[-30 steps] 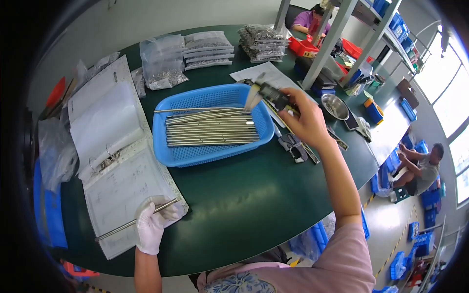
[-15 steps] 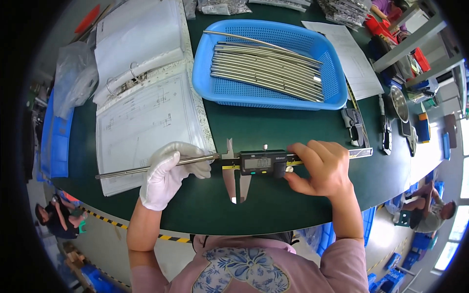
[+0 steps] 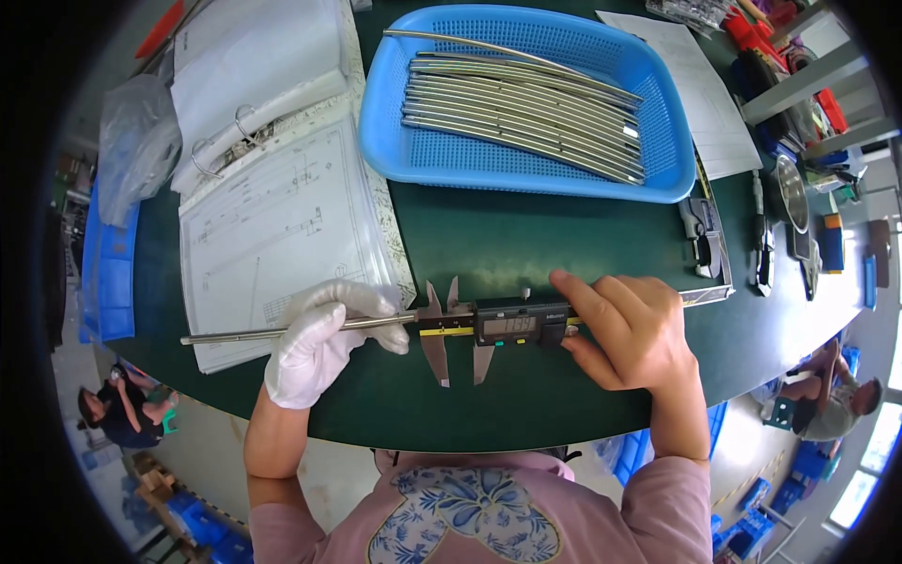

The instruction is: The recorder uses a digital caliper and a micrometer to measure the dimensions of metal rods while consulting a technical diagram.

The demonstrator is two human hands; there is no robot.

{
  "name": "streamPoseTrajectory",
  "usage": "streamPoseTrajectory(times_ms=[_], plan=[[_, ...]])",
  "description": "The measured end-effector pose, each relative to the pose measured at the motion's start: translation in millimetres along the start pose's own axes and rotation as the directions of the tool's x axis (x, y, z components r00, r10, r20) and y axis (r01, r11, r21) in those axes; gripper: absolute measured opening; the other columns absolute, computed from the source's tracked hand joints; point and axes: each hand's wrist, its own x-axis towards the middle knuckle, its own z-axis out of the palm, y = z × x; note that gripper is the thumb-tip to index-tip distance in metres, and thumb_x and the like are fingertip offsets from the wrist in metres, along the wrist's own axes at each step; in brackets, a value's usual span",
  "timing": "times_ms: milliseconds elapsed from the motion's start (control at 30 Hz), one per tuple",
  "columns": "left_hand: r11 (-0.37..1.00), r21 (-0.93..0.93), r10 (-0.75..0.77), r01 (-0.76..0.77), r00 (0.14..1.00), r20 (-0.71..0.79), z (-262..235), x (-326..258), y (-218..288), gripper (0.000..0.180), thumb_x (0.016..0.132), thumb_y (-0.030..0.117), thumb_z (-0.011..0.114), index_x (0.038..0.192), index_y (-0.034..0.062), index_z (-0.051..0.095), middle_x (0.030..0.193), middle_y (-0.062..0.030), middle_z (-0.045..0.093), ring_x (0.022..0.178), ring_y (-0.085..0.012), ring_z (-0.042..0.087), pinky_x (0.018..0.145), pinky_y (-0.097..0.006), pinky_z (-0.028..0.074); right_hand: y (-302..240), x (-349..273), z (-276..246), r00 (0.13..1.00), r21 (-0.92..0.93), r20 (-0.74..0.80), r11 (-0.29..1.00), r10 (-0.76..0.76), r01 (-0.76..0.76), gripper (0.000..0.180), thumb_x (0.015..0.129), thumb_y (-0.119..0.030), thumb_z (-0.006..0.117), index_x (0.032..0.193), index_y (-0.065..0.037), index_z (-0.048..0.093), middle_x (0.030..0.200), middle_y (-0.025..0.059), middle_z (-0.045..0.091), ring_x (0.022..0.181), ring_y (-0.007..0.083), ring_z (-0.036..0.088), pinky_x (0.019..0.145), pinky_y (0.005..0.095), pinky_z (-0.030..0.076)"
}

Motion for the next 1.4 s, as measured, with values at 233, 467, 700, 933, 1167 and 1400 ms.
streamPoseTrajectory(times_ms=[233, 467, 700, 933, 1167, 1400], plan=[[1.000, -0.025, 0.021, -0.018, 0.995, 0.100, -7, 1, -2, 0.035, 0.092, 0.018, 0.036, 0.105, -0.0116, 0.050, 0.097, -0.0207, 0.060, 0.089, -0.0260, 0.060, 0.083, -0.035, 0.047, 0, 2, 1, 1.000, 0.033, 0.028, 0.999, -0.010, 0.010, 0.049, 0.064, -0.020, 0.061, 0.107, 0.003, 0.056, 0.058, 0.0036, 0.044, 0.045, 0.0191, 0.046, 0.041, 0.0315, 0.035], [0.999, 0.006, 0.035, -0.037, 0.988, 0.150, -6, 0, -3, 0.036, 0.092, 0.019, 0.036, 0.105, -0.0115, 0.051, 0.097, -0.0191, 0.060, 0.091, -0.0244, 0.060, 0.084, -0.033, 0.046, 1, 0, 1, 0.999, -0.025, 0.029, 0.999, -0.024, 0.024, 0.052, 0.070, -0.031, 0.060, 0.110, 0.001, 0.056, 0.057, 0.0023, 0.044, 0.045, 0.0180, 0.045, 0.041, 0.0307, 0.034], [0.998, -0.008, 0.061, -0.061, 0.988, 0.141, -4, -1, -6, 0.036, 0.093, 0.019, 0.036, 0.105, -0.0116, 0.051, 0.097, -0.0194, 0.060, 0.092, -0.0242, 0.059, 0.086, -0.035, 0.045, -1, -1, 3, 0.999, -0.080, 0.005, 0.996, -0.034, 0.034, 0.051, 0.073, -0.037, 0.059, 0.109, -0.001, 0.058, 0.056, 0.0005, 0.043, 0.044, 0.0159, 0.044, 0.040, 0.0294, 0.033], [0.997, 0.001, 0.073, -0.074, 0.987, 0.143, -2, -2, -9, 0.034, 0.093, 0.017, 0.035, 0.102, -0.0110, 0.052, 0.096, -0.0182, 0.060, 0.090, -0.0239, 0.059, 0.086, -0.035, 0.045, -2, 0, 1, 1.000, -0.071, 0.004, 0.997, -0.021, 0.021, 0.048, 0.071, -0.038, 0.060, 0.103, -0.002, 0.061, 0.055, 0.0002, 0.041, 0.043, 0.0153, 0.043, 0.040, 0.0288, 0.033], [0.997, -0.016, 0.076, -0.074, 0.985, 0.154, -1, -1, -10, 0.034, 0.093, 0.017, 0.034, 0.102, -0.0104, 0.052, 0.096, -0.0184, 0.059, 0.090, -0.0236, 0.059, 0.086, -0.035, 0.044, -2, 1, 1, 0.999, -0.079, -0.028, 0.997, -0.018, 0.016, 0.044, 0.066, -0.040, 0.065, 0.090, -0.003, 0.062, 0.053, 0.0004, 0.040, 0.041, 0.0160, 0.043, 0.039, 0.0286, 0.032], [0.996, 0.000, 0.087, -0.089, 0.982, 0.168, 1, 0, -11, 0.033, 0.092, 0.015, 0.032, 0.099, -0.0107, 0.052, 0.095, -0.0190, 0.058, 0.090, -0.0242, 0.058, 0.085, -0.035, 0.044, -3, 1, -1, 0.999, -0.069, -0.040, 0.998, -0.001, -0.001, 0.039, 0.064, -0.040, 0.067, 0.081, -0.005, 0.061, 0.053, 0.0003, 0.041, 0.041, 0.0169, 0.044, 0.039, 0.0288, 0.032]])
